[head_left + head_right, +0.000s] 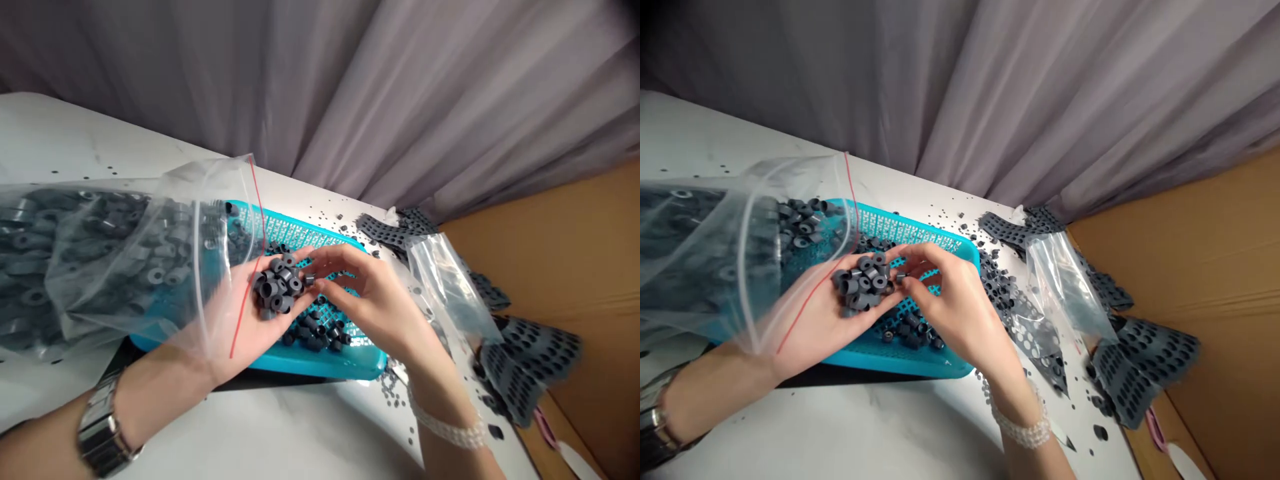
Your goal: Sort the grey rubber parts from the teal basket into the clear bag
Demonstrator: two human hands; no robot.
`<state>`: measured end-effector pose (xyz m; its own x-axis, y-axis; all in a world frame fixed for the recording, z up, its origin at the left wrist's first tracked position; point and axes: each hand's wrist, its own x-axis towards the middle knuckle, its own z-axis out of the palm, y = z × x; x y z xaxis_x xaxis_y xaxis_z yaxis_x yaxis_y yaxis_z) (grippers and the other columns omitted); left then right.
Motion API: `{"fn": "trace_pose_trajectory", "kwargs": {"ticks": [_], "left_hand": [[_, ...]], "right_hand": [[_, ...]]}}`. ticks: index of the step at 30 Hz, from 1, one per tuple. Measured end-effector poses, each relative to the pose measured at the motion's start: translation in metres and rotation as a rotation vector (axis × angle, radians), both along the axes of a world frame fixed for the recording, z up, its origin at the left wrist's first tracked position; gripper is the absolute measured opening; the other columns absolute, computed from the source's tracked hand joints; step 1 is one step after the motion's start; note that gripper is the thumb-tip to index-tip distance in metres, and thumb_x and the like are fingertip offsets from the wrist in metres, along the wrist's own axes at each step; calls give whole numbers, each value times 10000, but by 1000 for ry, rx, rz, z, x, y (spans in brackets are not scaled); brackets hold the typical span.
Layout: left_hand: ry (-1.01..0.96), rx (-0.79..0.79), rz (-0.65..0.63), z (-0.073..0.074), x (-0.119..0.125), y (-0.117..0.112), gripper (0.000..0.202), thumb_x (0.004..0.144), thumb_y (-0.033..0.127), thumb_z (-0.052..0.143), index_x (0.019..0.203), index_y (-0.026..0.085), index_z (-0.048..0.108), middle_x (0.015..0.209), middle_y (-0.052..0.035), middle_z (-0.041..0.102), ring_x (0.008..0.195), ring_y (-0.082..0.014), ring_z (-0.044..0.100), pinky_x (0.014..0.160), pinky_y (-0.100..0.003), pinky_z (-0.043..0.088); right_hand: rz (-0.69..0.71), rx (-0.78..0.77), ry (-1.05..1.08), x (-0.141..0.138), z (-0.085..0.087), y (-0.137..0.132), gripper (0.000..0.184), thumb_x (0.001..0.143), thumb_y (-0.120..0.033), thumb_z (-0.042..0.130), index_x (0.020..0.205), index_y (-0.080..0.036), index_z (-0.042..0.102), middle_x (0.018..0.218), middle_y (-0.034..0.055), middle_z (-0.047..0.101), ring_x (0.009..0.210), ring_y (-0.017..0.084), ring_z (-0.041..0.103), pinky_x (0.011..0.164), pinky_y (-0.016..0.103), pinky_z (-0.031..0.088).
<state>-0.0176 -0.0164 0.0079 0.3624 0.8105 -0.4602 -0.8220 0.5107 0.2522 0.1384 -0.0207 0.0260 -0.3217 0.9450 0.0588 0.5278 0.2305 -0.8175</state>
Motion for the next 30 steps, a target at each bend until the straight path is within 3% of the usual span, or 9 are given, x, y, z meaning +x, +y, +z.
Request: {"fn": "trace_pose_trajectory", "kwargs": {"ticks": [4, 6, 12, 18, 22, 26, 30], "left_hand": [[91, 33, -60, -6, -1, 2, 360, 793, -22, 426, 901, 197, 691, 692, -25, 696, 691, -151, 680, 509, -172, 505], [82, 59, -80, -10, -2, 4, 358, 782, -40, 412, 852, 180, 686, 680, -21, 684, 673, -137, 674, 505, -162, 506], [-14, 101, -114, -16, -2, 6, 268, 846, 52, 413, 782, 108, 667, 824, -68, 701, 723, -146, 685, 699, -244, 593], [77, 154, -85, -16, -1, 1, 352, 811, -16, 367, 855, 147, 676, 890, -82, 707, 938, -195, 680, 845, -327, 579], [94, 114, -86, -17, -1, 1, 307, 827, 41, 405, 856, 183, 676, 813, -69, 704, 927, -207, 680, 803, -303, 585], [76, 35, -131, -15, -1, 4, 244, 826, 90, 454, 895, 159, 677, 920, -84, 722, 956, -213, 681, 693, -253, 584], [42, 6, -152, -14, -2, 5, 284, 830, 118, 462, 1005, 181, 677, 1008, -67, 724, 1036, -204, 661, 715, -237, 574]], "right_hand": [[15, 105, -70, -7, -2, -4, 351, 811, -223, 694, 1153, -241, 616, 1114, 43, 637, 951, 179, 621, 851, 352, 533], [39, 163, -126, -11, -5, -5, 296, 820, -220, 684, 1112, -237, 635, 1150, 51, 623, 976, 190, 611, 825, 344, 531], [8, 151, -122, -10, -8, 0, 171, 872, -154, 573, 997, -207, 678, 1031, 29, 690, 877, 164, 645, 800, 329, 528], [-46, 93, -62, -4, -3, 1, 237, 886, -117, 518, 1021, -199, 695, 1078, 22, 716, 1018, 181, 653, 885, 338, 521], [-24, 78, -68, -3, -1, -1, 256, 904, -139, 504, 1081, -206, 676, 1103, 27, 699, 1003, 176, 645, 891, 345, 516], [26, 136, -155, -5, -3, -3, 330, 823, -138, 638, 1147, -204, 635, 1108, 29, 680, 873, 150, 641, 811, 314, 534], [64, 173, -185, -9, -6, -4, 301, 803, -72, 627, 1083, -180, 650, 1125, 38, 678, 834, 137, 644, 772, 290, 537]]}}
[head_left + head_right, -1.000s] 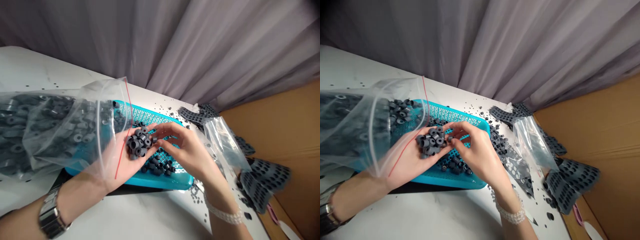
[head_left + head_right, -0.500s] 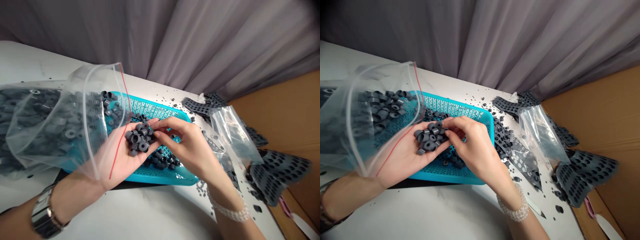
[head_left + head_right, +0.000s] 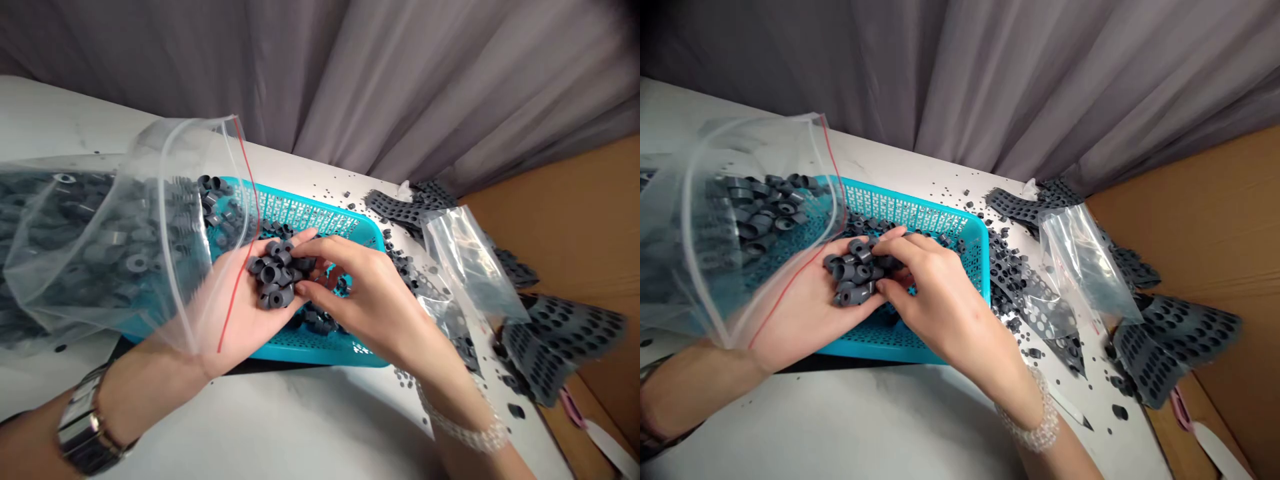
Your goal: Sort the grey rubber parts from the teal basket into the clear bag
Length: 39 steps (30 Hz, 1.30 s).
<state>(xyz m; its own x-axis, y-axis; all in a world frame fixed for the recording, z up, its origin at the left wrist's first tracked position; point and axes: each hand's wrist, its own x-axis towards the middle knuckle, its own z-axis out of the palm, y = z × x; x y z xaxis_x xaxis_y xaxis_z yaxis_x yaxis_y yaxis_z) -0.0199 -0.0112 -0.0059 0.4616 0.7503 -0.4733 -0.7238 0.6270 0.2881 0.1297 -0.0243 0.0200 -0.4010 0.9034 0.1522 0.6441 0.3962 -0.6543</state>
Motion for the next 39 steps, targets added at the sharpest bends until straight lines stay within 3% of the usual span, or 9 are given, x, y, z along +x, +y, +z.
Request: {"fn": "trace_pose_trajectory", "kwargs": {"ticks": [6, 12, 17, 20, 24, 29, 39], "left_hand": [[8, -6, 94, 1, 0, -1, 312, 838, 118, 462, 1085, 199, 634, 1107, -64, 712, 1045, -212, 663, 848, -337, 574], [-31, -28, 152, 6, 2, -2, 458, 811, 67, 442, 1255, 121, 540, 1053, -118, 735, 912, -186, 707, 739, -231, 585], [-36, -47, 139, 6, 2, -2, 519, 819, 89, 425, 1334, 118, 482, 1152, -144, 699, 1022, -246, 682, 867, -341, 574], [-29, -25, 121, 9, 2, -1, 473, 825, 64, 396, 1276, 109, 533, 1115, -132, 712, 1049, -246, 671, 905, -356, 556], [-24, 4, 135, 12, 3, 0, 358, 836, 44, 366, 1047, 132, 641, 995, -120, 735, 1038, -208, 672, 886, -285, 555], [40, 25, 162, 8, 0, -1, 259, 845, 52, 406, 728, 142, 618, 953, -112, 733, 947, -203, 696, 811, -294, 588], [97, 69, 167, 13, 2, 0, 275, 856, 75, 388, 818, 113, 658, 1026, -106, 719, 912, -187, 685, 761, -284, 593]], "right_hand": [[-41, -90, 158, 7, -2, 6, 191, 843, -81, 554, 970, -187, 650, 986, 14, 703, 863, 146, 656, 774, 296, 537], [-88, -276, 368, 18, -5, 17, 117, 836, -136, 580, 936, -154, 639, 978, 54, 694, 907, 161, 665, 834, 324, 540], [-102, -381, 495, 18, -7, 20, 179, 840, -108, 528, 984, -139, 630, 980, 74, 693, 852, 155, 664, 784, 330, 567], [-125, -378, 503, 17, -8, 19, 285, 815, -42, 461, 1016, -143, 636, 1046, 78, 685, 898, 163, 666, 822, 346, 570], [-139, -400, 501, 13, -8, 17, 399, 754, 17, 409, 1025, -156, 647, 1107, 71, 679, 957, 173, 668, 869, 368, 562], [-144, -327, 427, 5, -10, 12, 288, 819, -139, 573, 1094, -192, 638, 1143, 52, 683, 1048, 202, 639, 944, 393, 522], [-173, -255, 490, 1, -13, 11, 254, 858, -168, 555, 1104, -190, 614, 1136, 57, 674, 1022, 179, 639, 916, 368, 528]]}}
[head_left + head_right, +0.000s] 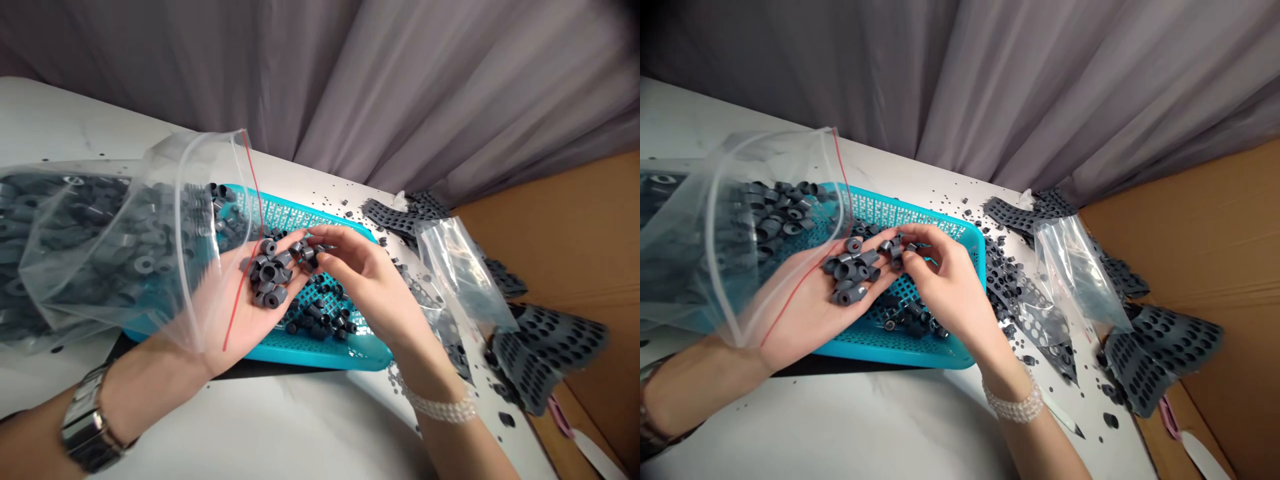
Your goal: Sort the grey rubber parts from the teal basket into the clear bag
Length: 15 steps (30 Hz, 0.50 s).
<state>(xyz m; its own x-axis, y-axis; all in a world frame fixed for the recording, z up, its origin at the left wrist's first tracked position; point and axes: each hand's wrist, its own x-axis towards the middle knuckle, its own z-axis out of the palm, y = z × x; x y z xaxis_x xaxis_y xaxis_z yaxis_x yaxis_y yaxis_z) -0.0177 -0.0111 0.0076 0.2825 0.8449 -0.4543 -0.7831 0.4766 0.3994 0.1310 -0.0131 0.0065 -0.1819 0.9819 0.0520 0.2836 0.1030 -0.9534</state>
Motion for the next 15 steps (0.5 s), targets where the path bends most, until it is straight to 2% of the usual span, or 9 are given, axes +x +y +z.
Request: {"fn": "trace_pose_trajectory", "kwargs": {"ticks": [2, 4, 8, 11, 15], "left_hand": [[24, 6, -8, -3, -2, 0, 277, 849, 62, 391, 754, 116, 645, 1025, -98, 716, 861, -166, 684, 714, -258, 590], [35, -11, -4, -5, -3, 0, 280, 846, 55, 388, 717, 124, 626, 1025, -86, 713, 841, -151, 679, 697, -245, 585], [-15, -42, 22, -5, -4, 0, 242, 849, 67, 402, 830, 125, 636, 1078, -107, 702, 955, -188, 672, 799, -291, 582], [-62, -51, 28, -1, -2, 0, 321, 858, 76, 385, 1072, 101, 623, 1125, -144, 693, 1056, -229, 653, 875, -336, 568], [-87, -77, 22, 3, -1, 1, 461, 877, 92, 343, 1306, 50, 507, 1150, -180, 684, 1054, -244, 663, 865, -336, 572]], "right_hand": [[-6, 40, -61, -4, -3, -2, 312, 829, -204, 621, 1141, -204, 600, 1157, 52, 666, 1018, 194, 632, 903, 386, 530], [-18, 103, -135, -9, -6, -5, 346, 802, -164, 644, 1142, -212, 603, 1160, 45, 663, 1011, 199, 628, 898, 391, 527], [-13, 132, -90, -10, -7, -5, 328, 822, -54, 534, 1092, -215, 627, 1162, 36, 662, 1059, 180, 617, 944, 362, 502], [6, 11, 74, -4, -5, -2, 296, 844, -86, 524, 1090, -212, 628, 1186, 43, 655, 1114, 173, 598, 1004, 355, 467], [7, -288, 397, 6, 0, 4, 273, 829, -130, 551, 1080, -202, 631, 1155, 63, 673, 1060, 180, 629, 977, 361, 490]]}}
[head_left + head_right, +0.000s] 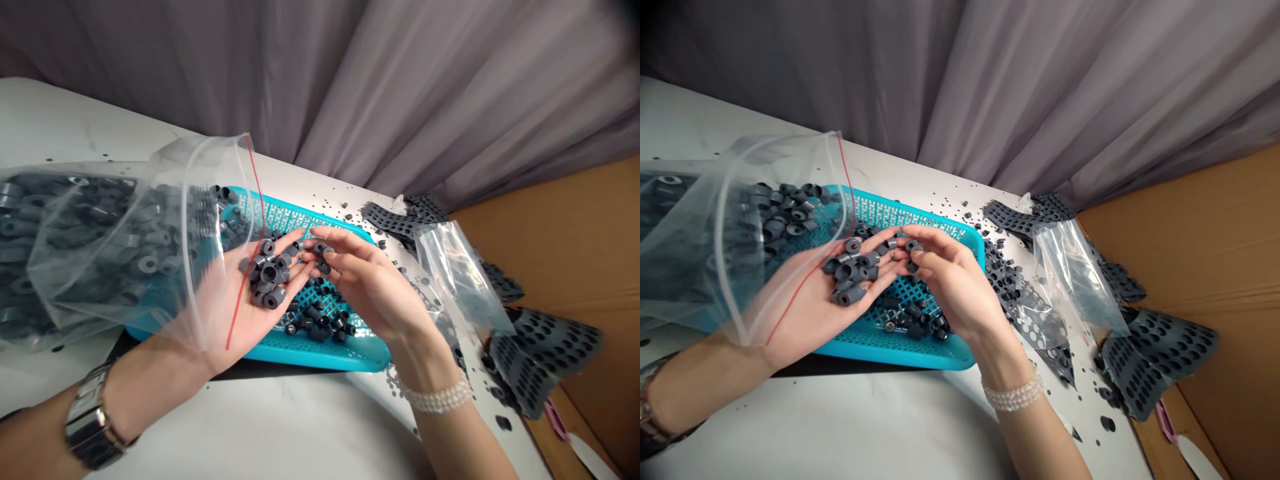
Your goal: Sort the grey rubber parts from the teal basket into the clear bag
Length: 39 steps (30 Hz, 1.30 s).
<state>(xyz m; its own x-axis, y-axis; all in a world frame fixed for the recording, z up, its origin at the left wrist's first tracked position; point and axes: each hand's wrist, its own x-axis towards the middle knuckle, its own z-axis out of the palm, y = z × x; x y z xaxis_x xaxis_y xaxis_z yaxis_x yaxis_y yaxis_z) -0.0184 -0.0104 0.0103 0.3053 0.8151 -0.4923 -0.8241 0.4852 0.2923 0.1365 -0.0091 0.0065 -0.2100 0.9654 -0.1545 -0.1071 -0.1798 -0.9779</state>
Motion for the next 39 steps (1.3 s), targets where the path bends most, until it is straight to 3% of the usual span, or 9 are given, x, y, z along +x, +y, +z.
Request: {"fn": "trace_pose_trajectory", "kwargs": {"ticks": [3, 7, 16, 20, 23, 26, 29, 32, 39], "left_hand": [[-18, 0, 10, -1, -1, 0, 483, 871, 91, 369, 1336, 31, 481, 1115, -183, 699, 976, -247, 693, 829, -341, 588], [-29, -7, 25, -4, -3, -2, 448, 852, 79, 410, 1275, -10, 531, 1060, -196, 715, 931, -269, 707, 800, -350, 603], [-43, -17, 39, -2, 0, 0, 542, 854, 75, 391, 1390, 0, 412, 1177, -212, 668, 1066, -283, 660, 845, -359, 594], [-34, -3, 13, -3, 1, 0, 544, 863, 97, 394, 1400, 9, 399, 1238, -232, 629, 1123, -298, 629, 872, -367, 582], [1, -21, 12, -2, 1, -2, 496, 880, 125, 386, 1361, 15, 441, 1234, -241, 628, 1106, -293, 640, 864, -357, 585], [19, -33, 26, -1, 1, -2, 390, 877, 114, 401, 1234, 50, 545, 1143, -207, 682, 1027, -285, 679, 827, -358, 600], [15, -35, 19, -4, 1, -1, 262, 865, 76, 399, 961, 107, 640, 1066, -153, 719, 987, -248, 694, 819, -342, 602], [7, 18, -13, -7, -1, -2, 260, 852, 51, 392, 771, 129, 627, 1079, -133, 719, 1026, -231, 677, 827, -329, 598], [-6, 83, -54, -10, -3, -3, 241, 840, 58, 434, 761, 145, 644, 1170, -119, 692, 1057, -216, 658, 841, -324, 593]], "right_hand": [[-3, -155, 196, 5, 1, 5, 310, 805, -99, 533, 1091, -178, 624, 1040, 60, 708, 979, 162, 660, 991, 346, 486], [-31, -233, 310, 7, -1, 9, 267, 850, -128, 501, 1088, -164, 615, 968, 63, 718, 967, 151, 672, 1001, 312, 488], [-57, -226, 287, 8, -2, 10, 195, 902, -268, 478, 979, -187, 638, 986, 69, 711, 962, 164, 661, 966, 330, 494], [-83, -201, 324, 9, 0, 10, 178, 866, -313, 541, 769, -195, 630, 872, 46, 670, 837, 153, 629, 778, 296, 513], [-153, -70, 163, 7, -1, 8, 223, 820, -339, 643, 659, -200, 578, 649, -21, 512, 583, 100, 472, 534, 243, 398], [-161, 142, -251, 1, -2, 3, 173, 792, -369, 696, 749, -211, 639, 568, -61, 376, 504, 88, 299, 472, 252, 259], [-131, 276, -553, -6, -2, -1, 199, 799, -358, 692, 934, -212, 701, 602, -53, 431, 543, 97, 343, 514, 259, 295], [-50, 309, -584, -10, -2, -3, 233, 816, -329, 669, 1013, -209, 698, 699, -25, 556, 614, 116, 443, 579, 265, 370], [-54, 385, -702, -14, -8, -5, 166, 833, -354, 648, 878, -202, 695, 678, -20, 575, 593, 121, 443, 562, 273, 361]]}}
